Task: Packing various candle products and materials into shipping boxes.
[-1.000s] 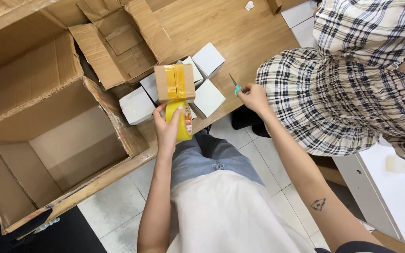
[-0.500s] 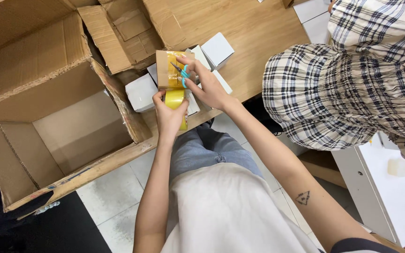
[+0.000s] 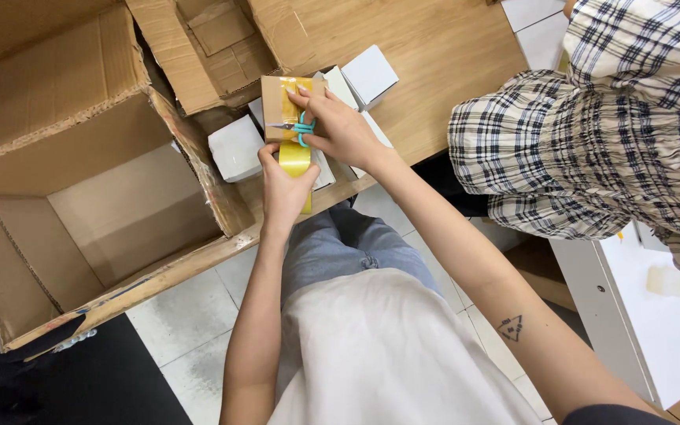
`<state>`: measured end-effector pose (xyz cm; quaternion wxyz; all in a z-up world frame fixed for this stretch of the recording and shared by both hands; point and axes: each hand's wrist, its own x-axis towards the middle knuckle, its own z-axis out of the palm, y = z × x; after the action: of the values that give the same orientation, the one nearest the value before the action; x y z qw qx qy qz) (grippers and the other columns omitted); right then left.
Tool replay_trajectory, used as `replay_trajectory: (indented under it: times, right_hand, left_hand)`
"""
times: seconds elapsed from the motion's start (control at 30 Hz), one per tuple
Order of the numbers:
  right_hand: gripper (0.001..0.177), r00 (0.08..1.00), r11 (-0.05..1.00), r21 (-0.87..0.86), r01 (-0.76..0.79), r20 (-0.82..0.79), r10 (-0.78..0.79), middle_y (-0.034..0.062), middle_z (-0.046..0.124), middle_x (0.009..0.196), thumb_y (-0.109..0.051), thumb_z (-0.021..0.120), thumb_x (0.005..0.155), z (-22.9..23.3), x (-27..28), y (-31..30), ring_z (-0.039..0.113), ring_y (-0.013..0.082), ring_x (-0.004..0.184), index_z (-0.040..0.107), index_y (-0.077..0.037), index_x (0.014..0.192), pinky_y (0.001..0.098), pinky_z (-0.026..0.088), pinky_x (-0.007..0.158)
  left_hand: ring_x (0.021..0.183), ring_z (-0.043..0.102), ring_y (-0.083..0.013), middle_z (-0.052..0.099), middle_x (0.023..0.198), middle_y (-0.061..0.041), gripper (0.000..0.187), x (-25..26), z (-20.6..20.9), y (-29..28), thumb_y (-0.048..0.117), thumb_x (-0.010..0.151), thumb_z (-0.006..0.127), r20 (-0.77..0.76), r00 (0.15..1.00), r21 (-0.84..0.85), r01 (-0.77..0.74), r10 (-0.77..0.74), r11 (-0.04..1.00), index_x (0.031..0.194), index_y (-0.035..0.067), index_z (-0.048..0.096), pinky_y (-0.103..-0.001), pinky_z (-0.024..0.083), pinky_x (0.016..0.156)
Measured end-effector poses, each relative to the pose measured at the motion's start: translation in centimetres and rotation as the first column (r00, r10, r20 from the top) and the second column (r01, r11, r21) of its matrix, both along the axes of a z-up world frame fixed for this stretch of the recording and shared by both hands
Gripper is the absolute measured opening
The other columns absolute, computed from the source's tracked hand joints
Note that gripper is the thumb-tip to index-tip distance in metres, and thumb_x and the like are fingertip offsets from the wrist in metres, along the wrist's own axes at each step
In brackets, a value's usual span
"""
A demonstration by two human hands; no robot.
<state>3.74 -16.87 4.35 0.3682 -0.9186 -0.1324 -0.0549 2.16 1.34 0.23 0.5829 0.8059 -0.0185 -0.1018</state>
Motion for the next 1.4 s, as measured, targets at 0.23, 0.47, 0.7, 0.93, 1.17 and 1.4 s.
replay_trajectory:
  times: [0.23, 0.47, 0.7, 0.93, 1.17, 1.4]
  right_hand:
    - [0.077, 0.993, 0.999, -0.031, -0.037, 0.112, 0.040, 0.0081, 0.064, 0.107, -0.012, 0.080, 0.087, -1.4, 0.5, -0.2, 0.053, 0.0303, 0.140, 0.043, -0.011, 0.155, 0.0557, 0.031, 0.124]
    - [0.035, 1.000, 0.979, 0.202, 0.005, 0.018, -0.009, 0.0103, 0.066, 0.126, -0.008, 0.078, 0.091, 0.4, 0.8, -0.4, 0.064, 0.0292, 0.124, 0.054, -0.003, 0.117, 0.0492, 0.036, 0.120]
    - [0.014, 0.920, 0.827, 0.536, 0.167, -0.387, 0.065, -0.0039, 0.068, 0.090, -0.013, 0.071, 0.097, 2.5, -3.8, -5.2, 0.058, 0.0025, 0.074, 0.067, -0.004, 0.106, 0.0225, 0.053, 0.063]
    - [0.023, 0.768, 0.998, 0.055, 0.042, -0.641, 0.003, 0.0028, 0.053, 0.065, -0.028, 0.076, 0.090, -0.9, -5.8, -7.6, 0.046, 0.0117, 0.061, 0.075, -0.007, 0.100, 0.0315, 0.036, 0.055]
    - [0.049, 0.611, 0.982, 0.040, -0.187, -0.778, 0.148, 0.0022, 0.068, 0.090, -0.055, 0.065, 0.085, -1.4, -2.3, -7.3, 0.060, 0.0150, 0.082, 0.067, -0.009, 0.099, 0.0318, 0.049, 0.068]
    - [0.045, 0.544, 0.991, 0.028, -0.129, -0.834, 0.094, 0.0016, 0.071, 0.095, -0.053, 0.068, 0.080, -0.8, 0.3, -5.5, 0.064, 0.0138, 0.089, 0.069, -0.010, 0.094, 0.0334, 0.054, 0.073]
  left_hand:
    - [0.079, 0.076, -0.0245, 0.074, 0.096, -0.017, 0.074, -0.2, 5.0, 0.6, 0.021, 0.075, 0.080, -0.154, 0.986, 0.145, 0.092, -0.070, 0.985, 0.138, -0.002, 0.048, -0.038, 0.059, 0.078]
    - [0.071, 0.074, -0.0218, 0.074, 0.098, -0.017, 0.082, -0.3, 1.1, 1.2, 0.017, 0.073, 0.079, -0.070, 0.995, 0.030, 0.073, -0.070, 0.997, 0.145, -0.005, 0.044, -0.035, 0.060, 0.069]
    - [0.069, 0.074, -0.0211, 0.074, 0.099, -0.018, 0.085, -0.1, 1.0, 1.7, 0.018, 0.073, 0.079, -0.077, 0.996, 0.034, 0.054, -0.051, 0.998, 0.147, -0.006, 0.042, -0.034, 0.060, 0.069]
    - [0.065, 0.073, -0.0207, 0.072, 0.098, -0.016, 0.085, -0.2, 1.2, 1.5, 0.016, 0.072, 0.080, -0.099, 0.994, 0.005, 0.042, -0.041, 0.999, 0.145, -0.004, 0.042, -0.034, 0.060, 0.066]
    - [0.070, 0.073, -0.0206, 0.073, 0.093, -0.015, 0.072, 0.2, 0.6, 1.7, 0.017, 0.073, 0.082, -0.061, 0.997, 0.039, 0.056, -0.053, 0.998, 0.135, -0.001, 0.049, -0.035, 0.059, 0.069]
    - [0.088, 0.074, -0.0233, 0.073, 0.104, -0.017, 0.073, 0.4, -2.0, 2.0, 0.019, 0.073, 0.084, 0.059, 0.995, 0.046, 0.080, -0.083, 0.996, 0.134, -0.002, 0.051, -0.037, 0.059, 0.079]
